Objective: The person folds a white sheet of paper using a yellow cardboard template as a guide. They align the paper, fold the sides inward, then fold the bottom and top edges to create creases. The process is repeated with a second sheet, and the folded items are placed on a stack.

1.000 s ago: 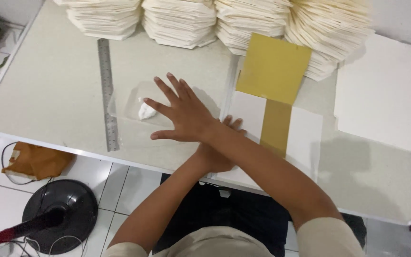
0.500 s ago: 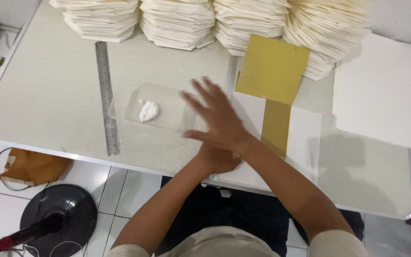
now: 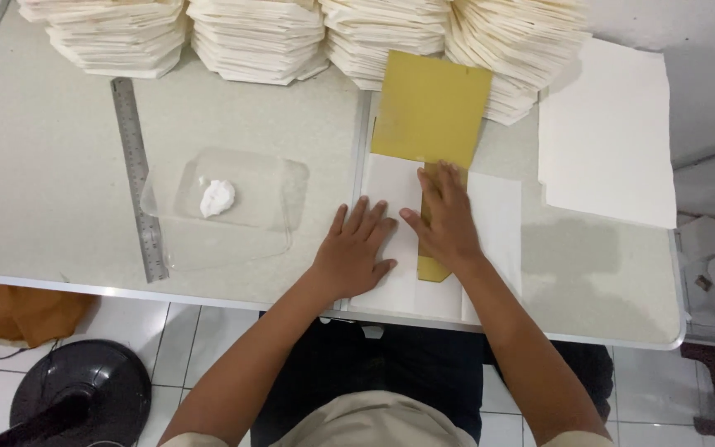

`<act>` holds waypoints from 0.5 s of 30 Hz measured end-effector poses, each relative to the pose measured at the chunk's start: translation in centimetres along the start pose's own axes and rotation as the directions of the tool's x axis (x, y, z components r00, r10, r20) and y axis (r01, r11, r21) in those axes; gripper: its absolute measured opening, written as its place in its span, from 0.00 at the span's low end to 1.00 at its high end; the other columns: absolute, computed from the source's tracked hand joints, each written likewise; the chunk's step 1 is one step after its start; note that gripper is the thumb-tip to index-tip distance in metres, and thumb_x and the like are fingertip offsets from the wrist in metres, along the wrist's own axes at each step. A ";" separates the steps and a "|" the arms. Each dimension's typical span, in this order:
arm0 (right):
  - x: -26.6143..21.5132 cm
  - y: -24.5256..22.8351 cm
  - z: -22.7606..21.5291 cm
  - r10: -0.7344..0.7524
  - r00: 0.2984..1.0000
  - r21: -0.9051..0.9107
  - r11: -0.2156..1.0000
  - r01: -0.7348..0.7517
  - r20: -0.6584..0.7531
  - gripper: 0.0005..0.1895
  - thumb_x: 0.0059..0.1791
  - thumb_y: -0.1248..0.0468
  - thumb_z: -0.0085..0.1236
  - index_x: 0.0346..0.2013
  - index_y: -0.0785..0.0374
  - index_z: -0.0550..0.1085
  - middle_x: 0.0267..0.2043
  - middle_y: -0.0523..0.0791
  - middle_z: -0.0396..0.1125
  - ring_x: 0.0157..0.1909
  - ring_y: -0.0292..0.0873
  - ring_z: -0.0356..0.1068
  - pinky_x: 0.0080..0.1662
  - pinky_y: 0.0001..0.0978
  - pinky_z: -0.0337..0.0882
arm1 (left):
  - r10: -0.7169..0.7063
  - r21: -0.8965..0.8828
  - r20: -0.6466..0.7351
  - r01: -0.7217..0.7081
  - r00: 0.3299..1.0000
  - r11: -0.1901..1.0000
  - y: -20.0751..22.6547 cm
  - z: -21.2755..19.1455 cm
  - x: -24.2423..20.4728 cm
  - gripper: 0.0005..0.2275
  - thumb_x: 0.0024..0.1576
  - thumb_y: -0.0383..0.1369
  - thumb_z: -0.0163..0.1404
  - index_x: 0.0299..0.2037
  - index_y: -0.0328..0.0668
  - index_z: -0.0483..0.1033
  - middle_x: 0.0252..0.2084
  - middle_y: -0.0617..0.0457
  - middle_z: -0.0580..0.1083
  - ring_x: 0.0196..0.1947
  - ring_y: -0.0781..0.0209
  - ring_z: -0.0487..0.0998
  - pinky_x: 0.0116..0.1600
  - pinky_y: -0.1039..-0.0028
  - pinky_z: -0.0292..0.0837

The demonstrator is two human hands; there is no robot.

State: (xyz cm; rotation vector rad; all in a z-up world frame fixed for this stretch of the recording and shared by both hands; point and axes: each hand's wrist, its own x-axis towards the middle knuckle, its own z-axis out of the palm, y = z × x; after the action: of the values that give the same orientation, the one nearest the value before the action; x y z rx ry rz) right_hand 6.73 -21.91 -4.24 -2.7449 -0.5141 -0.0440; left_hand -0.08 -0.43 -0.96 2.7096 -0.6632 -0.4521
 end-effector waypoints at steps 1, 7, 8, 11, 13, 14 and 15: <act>-0.1 -0.3 -0.4 0.000 1.000 0.002 1.000 0.000 -0.004 0.38 0.55 0.38 0.44 0.75 0.53 0.56 0.76 0.55 0.44 0.78 0.62 0.38 0.73 0.57 0.43 | 0.000 0.004 -0.001 0.000 1.000 1.000 0.1 -0.1 0.1 0.29 0.64 0.50 0.35 0.73 0.49 0.49 0.78 0.43 0.46 0.77 0.40 0.40 0.76 0.45 0.28; -2.8 -2.2 -0.4 -0.024 0.999 -0.015 1.000 0.024 0.032 0.42 0.53 0.38 0.46 0.75 0.57 0.54 0.75 0.61 0.43 0.77 0.67 0.39 0.72 0.62 0.46 | -0.014 0.004 0.019 0.014 1.000 1.000 0.2 -0.2 0.0 0.30 0.64 0.52 0.33 0.74 0.48 0.47 0.78 0.44 0.45 0.77 0.41 0.39 0.76 0.45 0.28; -3.2 -2.8 -0.6 0.019 0.995 -0.025 1.000 -0.016 0.093 0.43 0.53 0.38 0.46 0.75 0.58 0.52 0.76 0.61 0.41 0.78 0.66 0.37 0.73 0.60 0.43 | -0.016 0.003 0.024 0.016 1.000 1.000 0.3 -0.2 0.0 0.30 0.64 0.51 0.34 0.74 0.49 0.47 0.78 0.44 0.45 0.78 0.41 0.39 0.76 0.45 0.28; -3.3 -3.0 -0.5 0.073 0.985 -0.054 0.996 -0.065 0.155 0.45 0.53 0.37 0.45 0.76 0.58 0.50 0.77 0.61 0.38 0.79 0.65 0.34 0.74 0.59 0.38 | -0.016 0.007 0.030 0.016 0.999 1.000 0.3 -0.1 0.2 0.30 0.63 0.51 0.34 0.73 0.49 0.48 0.78 0.44 0.46 0.78 0.41 0.39 0.76 0.45 0.28; -2.5 -2.9 -0.3 0.081 0.985 -0.070 0.995 -0.071 0.152 0.45 0.53 0.36 0.45 0.76 0.58 0.49 0.77 0.61 0.37 0.79 0.64 0.34 0.73 0.60 0.38 | -0.015 0.014 0.029 0.014 0.999 1.000 0.3 -0.1 0.1 0.30 0.63 0.51 0.34 0.73 0.50 0.48 0.78 0.44 0.46 0.77 0.41 0.39 0.76 0.45 0.28; -1.9 -2.8 -0.4 0.091 0.985 -0.068 0.994 -0.082 0.146 0.46 0.53 0.35 0.44 0.76 0.59 0.49 0.78 0.62 0.37 0.79 0.64 0.33 0.74 0.60 0.37 | -0.012 0.013 0.023 0.012 1.000 1.000 0.3 -0.2 0.1 0.30 0.64 0.50 0.35 0.74 0.49 0.48 0.78 0.44 0.46 0.77 0.40 0.40 0.76 0.45 0.29; -1.3 -2.7 -0.5 0.101 0.985 -0.066 0.994 -0.092 0.140 0.47 0.53 0.33 0.42 0.76 0.59 0.49 0.78 0.62 0.36 0.79 0.64 0.33 0.74 0.61 0.35 | -0.009 0.013 0.018 0.009 1.000 1.000 0.3 -0.4 0.0 0.30 0.64 0.50 0.36 0.74 0.48 0.47 0.78 0.43 0.45 0.77 0.40 0.40 0.76 0.45 0.29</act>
State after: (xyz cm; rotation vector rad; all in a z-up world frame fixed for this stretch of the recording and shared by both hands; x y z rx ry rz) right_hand 4.55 -20.17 -3.05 -2.8416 -0.4225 0.1659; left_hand -0.03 -0.66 -0.52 2.7247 -0.6611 -0.4767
